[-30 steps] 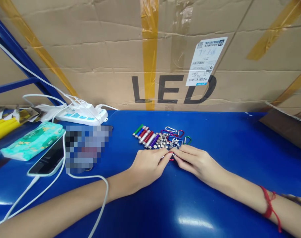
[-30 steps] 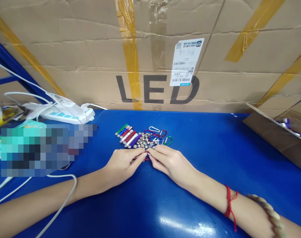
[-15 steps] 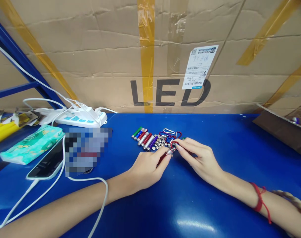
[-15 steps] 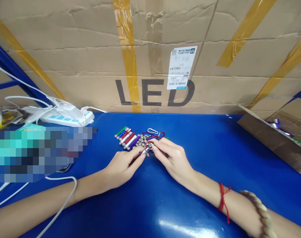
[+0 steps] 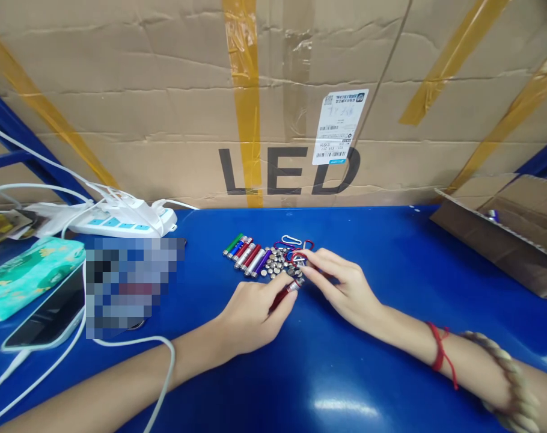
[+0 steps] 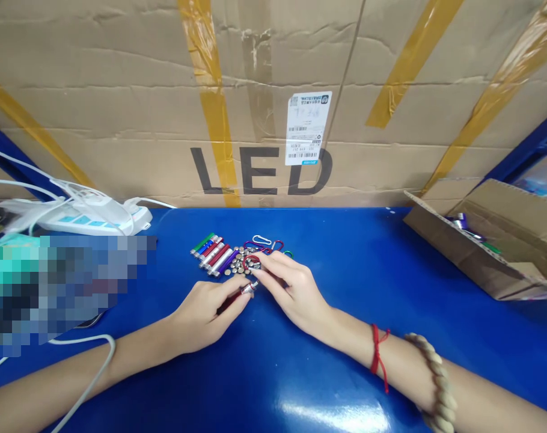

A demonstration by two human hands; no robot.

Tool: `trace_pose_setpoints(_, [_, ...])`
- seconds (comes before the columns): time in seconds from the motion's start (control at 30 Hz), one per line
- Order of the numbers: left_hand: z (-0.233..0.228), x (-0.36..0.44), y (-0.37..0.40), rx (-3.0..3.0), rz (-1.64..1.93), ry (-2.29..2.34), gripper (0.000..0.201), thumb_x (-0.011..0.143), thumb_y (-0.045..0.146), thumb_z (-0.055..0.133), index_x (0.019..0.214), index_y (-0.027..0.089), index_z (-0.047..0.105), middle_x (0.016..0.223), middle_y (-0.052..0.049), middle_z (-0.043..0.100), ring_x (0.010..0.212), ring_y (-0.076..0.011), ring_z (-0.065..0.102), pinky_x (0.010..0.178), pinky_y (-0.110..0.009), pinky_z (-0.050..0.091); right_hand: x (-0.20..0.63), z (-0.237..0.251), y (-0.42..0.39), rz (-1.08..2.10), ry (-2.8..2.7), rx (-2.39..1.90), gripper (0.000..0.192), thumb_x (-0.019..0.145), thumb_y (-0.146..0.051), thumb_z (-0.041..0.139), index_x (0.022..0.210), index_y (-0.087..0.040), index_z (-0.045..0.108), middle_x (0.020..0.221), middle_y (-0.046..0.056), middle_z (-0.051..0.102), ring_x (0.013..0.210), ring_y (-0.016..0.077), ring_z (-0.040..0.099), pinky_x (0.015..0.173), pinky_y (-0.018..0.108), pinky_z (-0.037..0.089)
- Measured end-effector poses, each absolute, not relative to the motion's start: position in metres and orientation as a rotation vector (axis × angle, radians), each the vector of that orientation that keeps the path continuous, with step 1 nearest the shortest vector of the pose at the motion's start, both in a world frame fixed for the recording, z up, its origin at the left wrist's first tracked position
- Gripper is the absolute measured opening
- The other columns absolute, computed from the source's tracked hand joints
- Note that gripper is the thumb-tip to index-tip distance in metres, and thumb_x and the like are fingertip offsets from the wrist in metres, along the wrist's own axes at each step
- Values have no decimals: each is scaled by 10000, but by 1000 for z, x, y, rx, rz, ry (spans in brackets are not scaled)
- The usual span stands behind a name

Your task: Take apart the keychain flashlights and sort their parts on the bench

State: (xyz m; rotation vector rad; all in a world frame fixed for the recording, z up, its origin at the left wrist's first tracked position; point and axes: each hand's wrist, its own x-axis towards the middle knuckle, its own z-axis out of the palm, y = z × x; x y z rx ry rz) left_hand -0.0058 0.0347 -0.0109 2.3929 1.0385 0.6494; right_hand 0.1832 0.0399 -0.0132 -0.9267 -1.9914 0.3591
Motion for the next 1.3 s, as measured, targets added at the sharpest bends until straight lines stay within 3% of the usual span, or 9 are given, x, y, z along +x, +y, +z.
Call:
trace_pose_setpoints(0.2, [-7, -6, 38, 2131, 695, 1205, 181, 918, 336, 354, 886, 213, 483, 527, 62, 436, 453, -101, 382, 471, -210, 240, 202, -19, 63, 304, -1898, -1197, 348, 926, -327, 432, 1166, -134, 594, 781, 46, 561, 667, 141, 518, 601, 255, 425])
trace_pose_setpoints(0.37, [-12, -7, 38, 2020, 770, 1229, 208, 923, 378, 355, 871, 212, 469, 527, 60, 433, 450, -98, 380, 452, -204, 240, 207, -22, 68, 285, -1873, -1416, 344, 931, -367, 400, 1156, -210, 608, 800, 35, 585, 638, 139, 519, 584, 264, 398])
trace_pose_setpoints(0.57, [-11, -6, 37, 2011, 827, 1222, 206, 927, 374, 359, 926, 207, 479, 572, 47, 481, 487, -106, 436, 480, -203, 295, 205, -21, 65, 348, -1899, -1465, 306, 915, -348, 429, 1125, -217, 610, 907, 46, 615, 707, 152, 552, 635, 283, 428])
trace_pose_setpoints(0.73, [-9, -4, 37, 2125, 840, 1239, 161, 909, 323, 414, 915, 217, 535, 581, 53, 513, 489, -93, 448, 484, -199, 290, 203, -20, 63, 329, -1881, -1393, 309, 883, -391, 479, 1074, -213, 643, 909, 62, 543, 648, 131, 511, 532, 260, 414])
trace_pose_setpoints(0.87, [-13, -3, 36, 2249, 893, 1241, 147, 869, 295, 481, 945, 236, 593, 617, 57, 575, 483, -82, 487, 504, -187, 329, 188, -13, 49, 590, -1784, -1206, 294, 859, -404, 509, 896, -167, 679, 830, 60, 577, 619, 121, 499, 503, 240, 391])
trace_pose_setpoints(0.97, [-15, -3, 36, 2328, 901, 1248, 165, 868, 297, 485, 959, 241, 610, 600, 58, 584, 464, -84, 498, 495, -189, 333, 175, -7, 36, 877, -1748, -1178, 322, 838, -424, 527, 726, -150, 653, 580, 8, 517, 497, 95, 425, 450, 226, 336])
trace_pose_setpoints(1.1, [-15, -3, 35, 2408, 876, 1268, 174, 890, 298, 457, 936, 221, 606, 592, 48, 592, 478, -101, 527, 494, -209, 326, 169, -4, 29, 1155, -1608, -1231, 366, 775, -496, 582, 682, -144, 617, 438, -36, 408, 405, 73, 347, 381, 213, 259])
trace_pose_setpoints(1.3, [-17, -2, 35, 2519, 864, 1258, 201, 916, 309, 419, 946, 211, 591, 587, 38, 600, 501, -122, 563, 501, -231, 344, 172, -5, 33, 1282, -1520, -1277, 438, 740, -573, 584, 654, -143, 598, 425, -29, 418, 366, 66, 344, 357, 201, 261])
